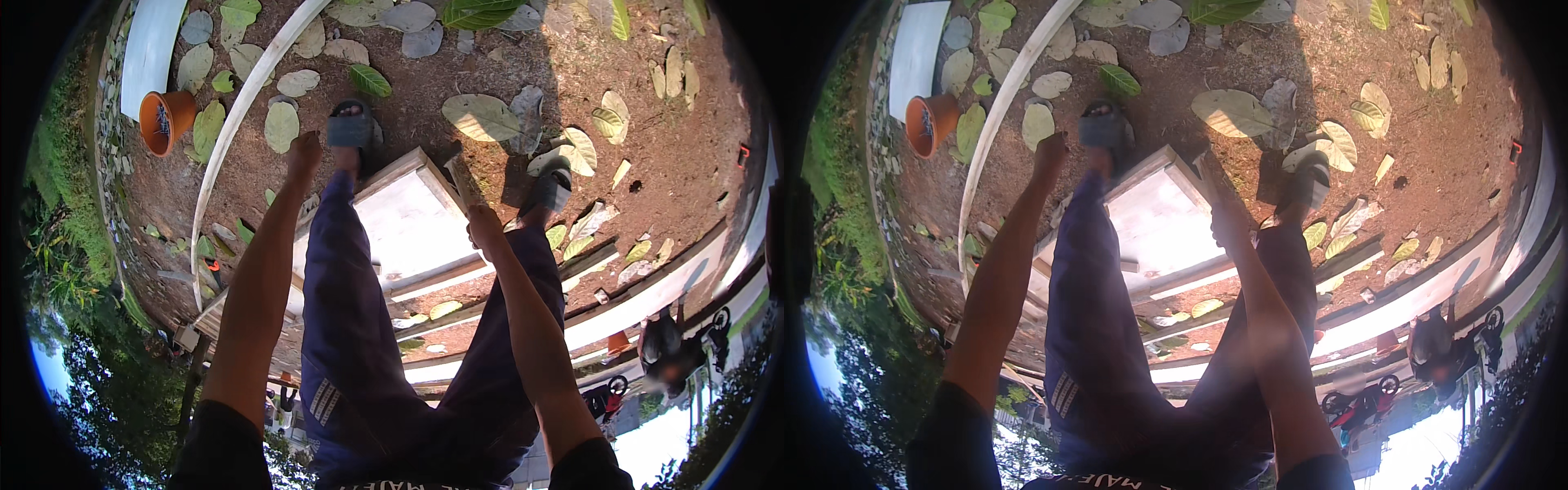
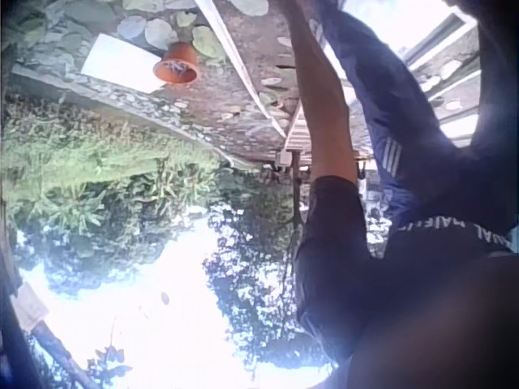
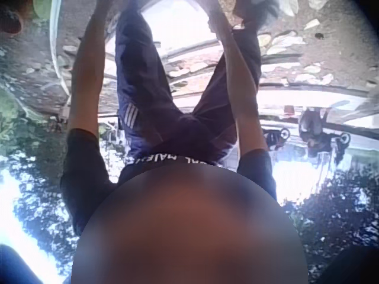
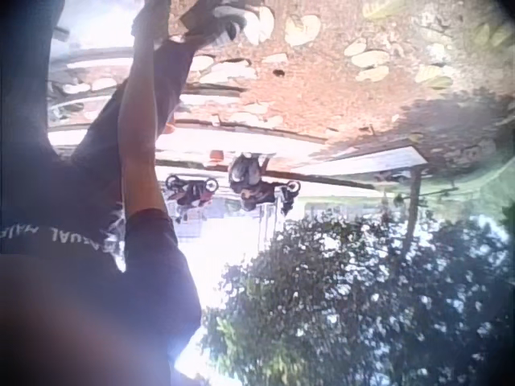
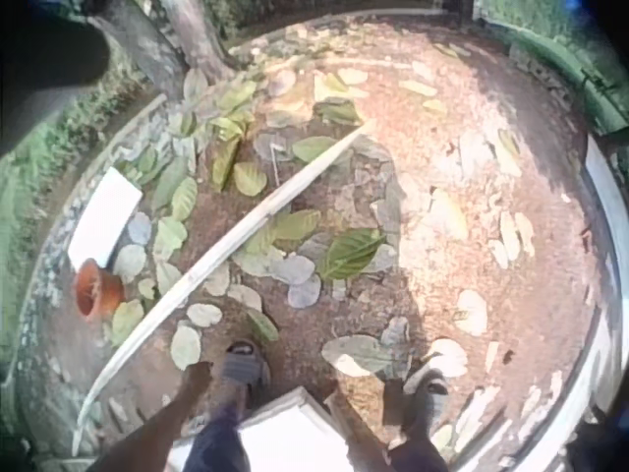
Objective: The person assembles a wooden frame by positioning planks and nailing them together using a hammer. They retrieve nails from a bucket, hammer them into the frame, and measure the assembled structure with a tape measure.
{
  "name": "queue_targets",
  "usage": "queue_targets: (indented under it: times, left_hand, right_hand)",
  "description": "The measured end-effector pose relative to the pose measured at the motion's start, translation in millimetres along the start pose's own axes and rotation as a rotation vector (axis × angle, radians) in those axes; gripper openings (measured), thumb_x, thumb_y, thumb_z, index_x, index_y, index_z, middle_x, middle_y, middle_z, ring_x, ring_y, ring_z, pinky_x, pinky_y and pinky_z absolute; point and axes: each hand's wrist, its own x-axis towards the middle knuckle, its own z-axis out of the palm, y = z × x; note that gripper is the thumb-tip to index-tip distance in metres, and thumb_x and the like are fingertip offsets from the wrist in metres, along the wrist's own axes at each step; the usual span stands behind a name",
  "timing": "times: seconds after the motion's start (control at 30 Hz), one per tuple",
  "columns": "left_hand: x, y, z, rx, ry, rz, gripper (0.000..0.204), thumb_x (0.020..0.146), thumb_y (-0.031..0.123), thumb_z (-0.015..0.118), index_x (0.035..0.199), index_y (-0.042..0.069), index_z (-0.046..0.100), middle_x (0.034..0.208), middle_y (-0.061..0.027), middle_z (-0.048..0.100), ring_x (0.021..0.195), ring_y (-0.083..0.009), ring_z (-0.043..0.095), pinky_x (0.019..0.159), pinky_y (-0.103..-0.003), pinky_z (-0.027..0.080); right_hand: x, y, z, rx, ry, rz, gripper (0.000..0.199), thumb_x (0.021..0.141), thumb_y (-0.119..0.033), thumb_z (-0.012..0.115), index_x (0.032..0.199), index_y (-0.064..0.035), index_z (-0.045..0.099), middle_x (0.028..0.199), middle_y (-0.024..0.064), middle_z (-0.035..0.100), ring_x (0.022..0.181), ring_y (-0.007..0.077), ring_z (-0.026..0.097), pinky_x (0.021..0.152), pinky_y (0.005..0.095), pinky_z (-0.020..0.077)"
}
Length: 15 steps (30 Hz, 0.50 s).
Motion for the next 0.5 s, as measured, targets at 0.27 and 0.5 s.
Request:
queue_targets:
  times: [0.27, 0.5]
  left_hand:
    - [-51, 111, 124, -1.087, -0.199, -0.347, 0.027, 0.098, 0.008, 0.050, 0.123, 0.001, 0.056, 0.096, -0.0169, 0.066, 0.084, -0.0292, 0.071, 0.069, -0.048, 0.064]
    - [-51, 115, 134, -1.493, -0.213, -0.532, 0.011, 0.093, 0.008, 0.058, 0.101, 0.002, 0.062, 0.091, -0.0132, 0.065, 0.084, -0.0272, 0.070, 0.068, -0.046, 0.062]
  right_hand:
    - [-50, -16, -24, -0.286, 0.125, -0.083, 0.030, 0.104, -0.033, 0.047, 0.085, -0.0099, 0.053, 0.056, -0.0026, 0.044, 0.041, 0.0079, 0.040, 0.037, 0.0271, 0.0323]
    - [-65, -61, -23, -0.280, 0.270, -0.017, 0.031, 0.105, -0.034, 0.047, 0.082, -0.0128, 0.049, 0.056, -0.0048, 0.040, 0.040, 0.0058, 0.038, 0.037, 0.0243, 0.0302]
